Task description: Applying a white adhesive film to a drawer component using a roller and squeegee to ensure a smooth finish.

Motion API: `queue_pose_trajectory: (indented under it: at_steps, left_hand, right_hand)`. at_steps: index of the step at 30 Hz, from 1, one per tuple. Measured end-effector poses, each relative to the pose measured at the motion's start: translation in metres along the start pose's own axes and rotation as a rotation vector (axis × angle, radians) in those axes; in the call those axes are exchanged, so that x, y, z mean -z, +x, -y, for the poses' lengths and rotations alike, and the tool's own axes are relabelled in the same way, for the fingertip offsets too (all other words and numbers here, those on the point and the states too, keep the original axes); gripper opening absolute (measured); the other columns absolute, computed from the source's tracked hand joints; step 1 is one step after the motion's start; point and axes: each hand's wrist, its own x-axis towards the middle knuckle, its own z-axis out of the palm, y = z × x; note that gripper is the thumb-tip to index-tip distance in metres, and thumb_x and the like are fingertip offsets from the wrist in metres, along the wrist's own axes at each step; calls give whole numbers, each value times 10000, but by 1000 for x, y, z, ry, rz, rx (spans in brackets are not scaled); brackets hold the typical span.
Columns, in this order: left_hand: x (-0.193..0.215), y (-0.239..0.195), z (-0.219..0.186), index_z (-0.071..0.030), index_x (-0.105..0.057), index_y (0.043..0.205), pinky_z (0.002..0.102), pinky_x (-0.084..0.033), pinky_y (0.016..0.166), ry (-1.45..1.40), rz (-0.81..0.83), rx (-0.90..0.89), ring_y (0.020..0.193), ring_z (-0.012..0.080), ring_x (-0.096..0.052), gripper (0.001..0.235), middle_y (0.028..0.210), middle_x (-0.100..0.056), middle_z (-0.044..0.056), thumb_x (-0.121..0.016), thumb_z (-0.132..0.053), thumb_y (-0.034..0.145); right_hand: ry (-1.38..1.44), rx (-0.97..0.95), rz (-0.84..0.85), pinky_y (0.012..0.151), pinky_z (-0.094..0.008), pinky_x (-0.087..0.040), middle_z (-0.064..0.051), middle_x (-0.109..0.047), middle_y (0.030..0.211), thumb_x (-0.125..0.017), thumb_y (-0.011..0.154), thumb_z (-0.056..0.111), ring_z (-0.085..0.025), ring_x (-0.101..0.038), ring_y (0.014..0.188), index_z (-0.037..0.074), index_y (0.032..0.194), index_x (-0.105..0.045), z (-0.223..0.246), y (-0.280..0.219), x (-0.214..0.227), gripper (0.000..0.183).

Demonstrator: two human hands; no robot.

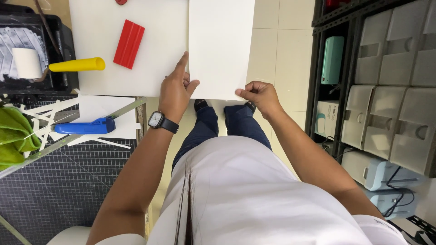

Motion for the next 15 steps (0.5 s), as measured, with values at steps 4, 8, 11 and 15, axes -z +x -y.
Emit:
queue_pose_trajectory:
  at_steps: [4, 8, 11, 15]
  left_hand:
    - [-2, -1, 2, -83, -361, 1593, 311, -604, 760, 4, 0, -1, 835, 188, -695, 735, 898, -681, 69, -752, -71, 971]
    - [-3, -2, 2, -80, -367, 1589, 320, -603, 774, 13, -16, -22, 845, 198, -694, 733, 897, -678, 72, -757, -71, 968]
    - [-4, -1, 3, -82, -370, 1589, 323, -604, 777, 14, -22, -25, 850, 199, -694, 737, 899, -677, 72, -762, -72, 965]
    - [-6, -1, 6, -88, -369, 1591, 323, -604, 782, 3, -20, -18, 854, 192, -688, 737, 903, -676, 66, -760, -75, 966]
  right_hand:
    - [-5, 6, -1, 556, -176, -484, -81, -687, 688, -920, 780, 143, -107, -626, 665, 22, 846, -764, 1, 0, 0, 208]
    - [1, 0, 4, 570, -178, -485, -81, -695, 698, -922, 778, 143, -108, -629, 666, 29, 861, -773, -2, 2, 0, 206]
    - [6, 0, 4, 573, -180, -486, -84, -695, 702, -922, 777, 137, -111, -631, 669, 27, 864, -772, -3, 3, 0, 205]
    - [15, -2, -1, 579, -179, -478, -80, -692, 710, -916, 779, 132, -109, -625, 680, 27, 866, -770, -1, 1, 0, 200]
